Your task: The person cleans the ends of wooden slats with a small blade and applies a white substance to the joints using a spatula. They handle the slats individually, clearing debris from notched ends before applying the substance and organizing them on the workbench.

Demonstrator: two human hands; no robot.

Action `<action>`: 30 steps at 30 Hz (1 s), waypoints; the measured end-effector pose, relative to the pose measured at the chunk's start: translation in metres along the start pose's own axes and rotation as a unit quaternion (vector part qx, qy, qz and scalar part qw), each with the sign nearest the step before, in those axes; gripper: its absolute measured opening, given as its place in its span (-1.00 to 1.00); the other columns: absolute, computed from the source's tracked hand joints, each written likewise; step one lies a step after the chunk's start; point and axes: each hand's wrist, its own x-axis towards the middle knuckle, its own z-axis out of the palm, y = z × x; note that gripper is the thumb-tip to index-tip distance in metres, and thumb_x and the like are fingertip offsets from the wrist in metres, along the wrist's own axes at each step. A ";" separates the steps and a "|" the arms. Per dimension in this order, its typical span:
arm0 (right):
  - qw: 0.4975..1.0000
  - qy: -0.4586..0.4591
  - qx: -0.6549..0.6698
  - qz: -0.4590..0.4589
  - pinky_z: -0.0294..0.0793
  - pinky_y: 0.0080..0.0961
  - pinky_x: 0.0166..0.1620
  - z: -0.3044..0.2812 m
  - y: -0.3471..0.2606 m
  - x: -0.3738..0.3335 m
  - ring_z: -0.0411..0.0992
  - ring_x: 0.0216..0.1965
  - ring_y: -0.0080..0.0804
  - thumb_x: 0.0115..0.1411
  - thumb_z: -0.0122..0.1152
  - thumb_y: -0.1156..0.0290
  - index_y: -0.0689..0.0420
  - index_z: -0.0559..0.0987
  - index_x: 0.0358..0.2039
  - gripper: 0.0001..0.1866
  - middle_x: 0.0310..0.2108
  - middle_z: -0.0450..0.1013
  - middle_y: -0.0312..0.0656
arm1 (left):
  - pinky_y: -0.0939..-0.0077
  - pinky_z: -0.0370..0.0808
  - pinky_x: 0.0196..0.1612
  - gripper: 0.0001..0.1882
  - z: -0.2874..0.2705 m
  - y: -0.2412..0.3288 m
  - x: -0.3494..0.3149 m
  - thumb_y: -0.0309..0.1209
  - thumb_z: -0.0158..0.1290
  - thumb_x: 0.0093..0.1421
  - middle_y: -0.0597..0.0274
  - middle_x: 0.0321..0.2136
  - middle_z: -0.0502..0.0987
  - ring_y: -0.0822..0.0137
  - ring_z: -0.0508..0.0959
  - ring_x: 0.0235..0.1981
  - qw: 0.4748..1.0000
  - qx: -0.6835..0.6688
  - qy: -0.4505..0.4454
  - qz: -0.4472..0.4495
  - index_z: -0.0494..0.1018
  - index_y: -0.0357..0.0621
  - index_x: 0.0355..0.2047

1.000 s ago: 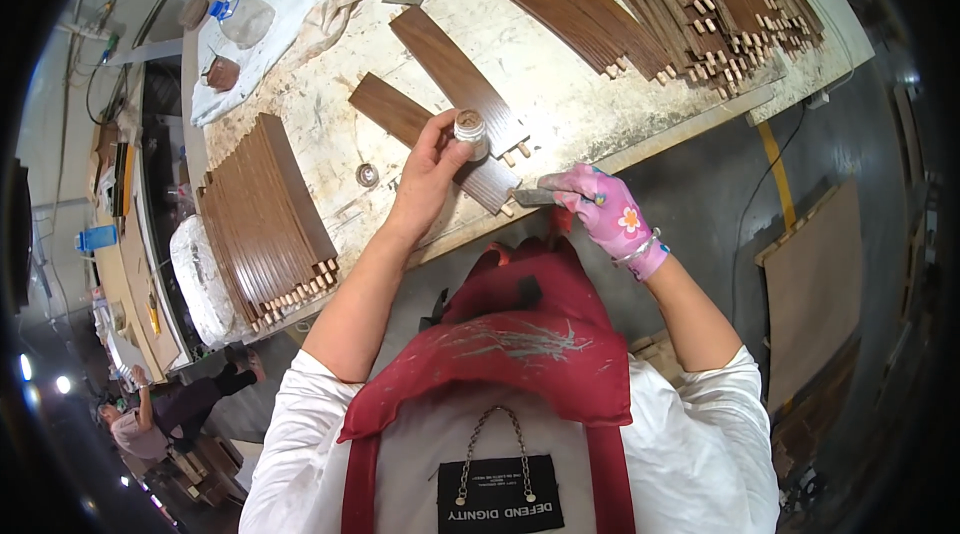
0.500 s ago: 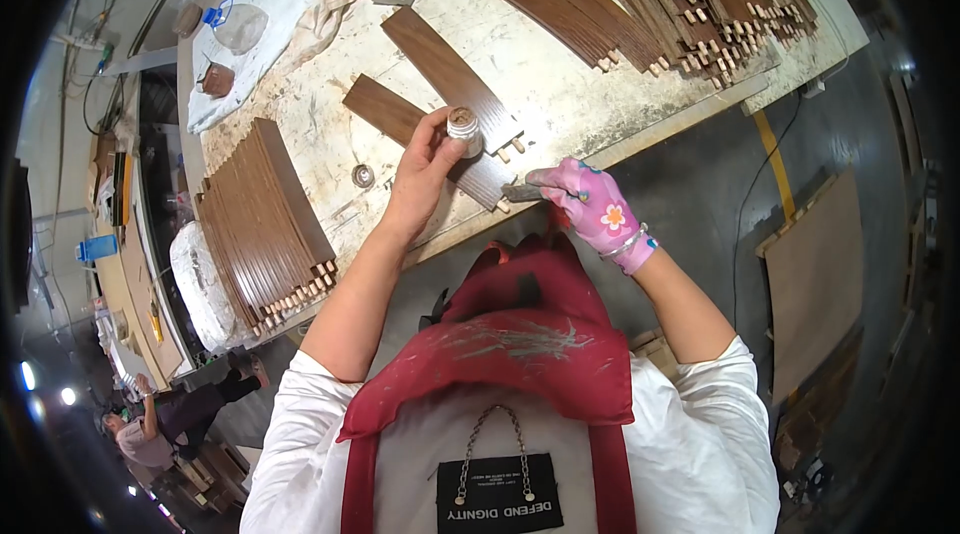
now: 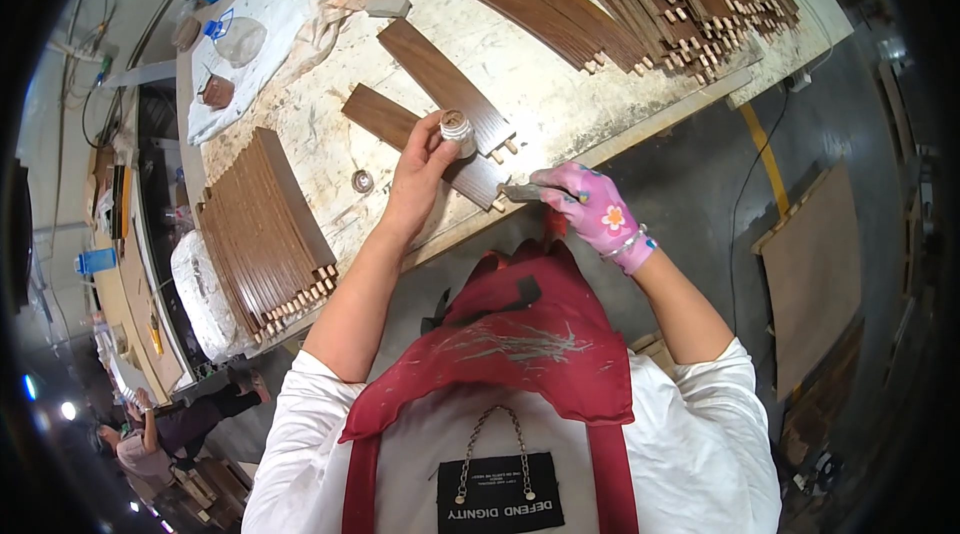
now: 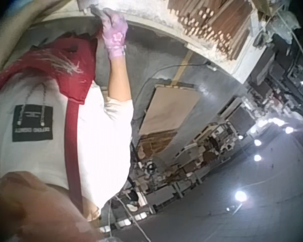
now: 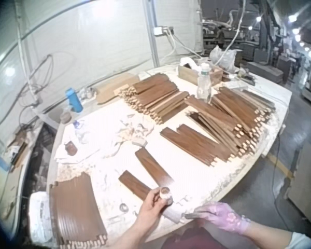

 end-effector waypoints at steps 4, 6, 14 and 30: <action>0.999 0.014 -0.023 0.035 0.43 -0.41 -0.13 -0.001 -0.001 -0.003 0.49 -0.22 -0.16 0.18 0.09 0.36 0.24 0.57 -0.20 -0.74 -0.28 0.50 -0.04 | 0.57 0.34 0.05 -0.56 -0.002 0.000 0.001 -0.50 -0.08 0.29 0.15 -0.04 0.42 0.43 0.41 -0.03 1.000 0.007 -0.012 -0.002 0.15 -0.29 0.15; 0.998 0.057 0.010 0.021 0.43 -0.42 -0.14 -0.002 0.004 -0.009 0.48 -0.23 -0.14 0.18 0.10 0.35 0.23 0.57 -0.20 -0.75 -0.28 0.49 -0.04 | 0.56 0.33 0.06 -0.57 -0.001 0.001 -0.001 -0.49 -0.11 0.31 0.16 -0.03 0.41 0.43 0.40 -0.02 1.000 -0.021 -0.010 -0.021 0.14 -0.27 0.16; 0.995 0.060 0.055 0.058 0.42 -0.39 -0.15 0.015 -0.005 -0.013 0.48 -0.24 -0.11 0.18 0.12 0.34 0.19 0.56 -0.19 -0.75 -0.31 0.48 -0.03 | 0.57 0.30 0.05 -0.57 -0.002 -0.001 0.003 -0.44 -0.14 0.33 0.21 -0.02 0.41 0.44 0.40 -0.04 0.999 -0.013 -0.003 -0.039 0.13 -0.20 0.18; 0.986 0.097 0.087 0.105 0.43 -0.40 -0.15 0.010 0.002 -0.022 0.49 -0.25 -0.15 0.17 0.10 0.35 0.24 0.56 -0.19 -0.73 -0.28 0.50 -0.02 | 0.47 0.34 0.10 -0.56 -0.008 -0.006 0.003 -0.23 -0.08 0.34 0.24 -0.01 0.41 0.38 0.42 0.02 1.000 -0.001 -0.014 -0.024 0.18 -0.07 0.16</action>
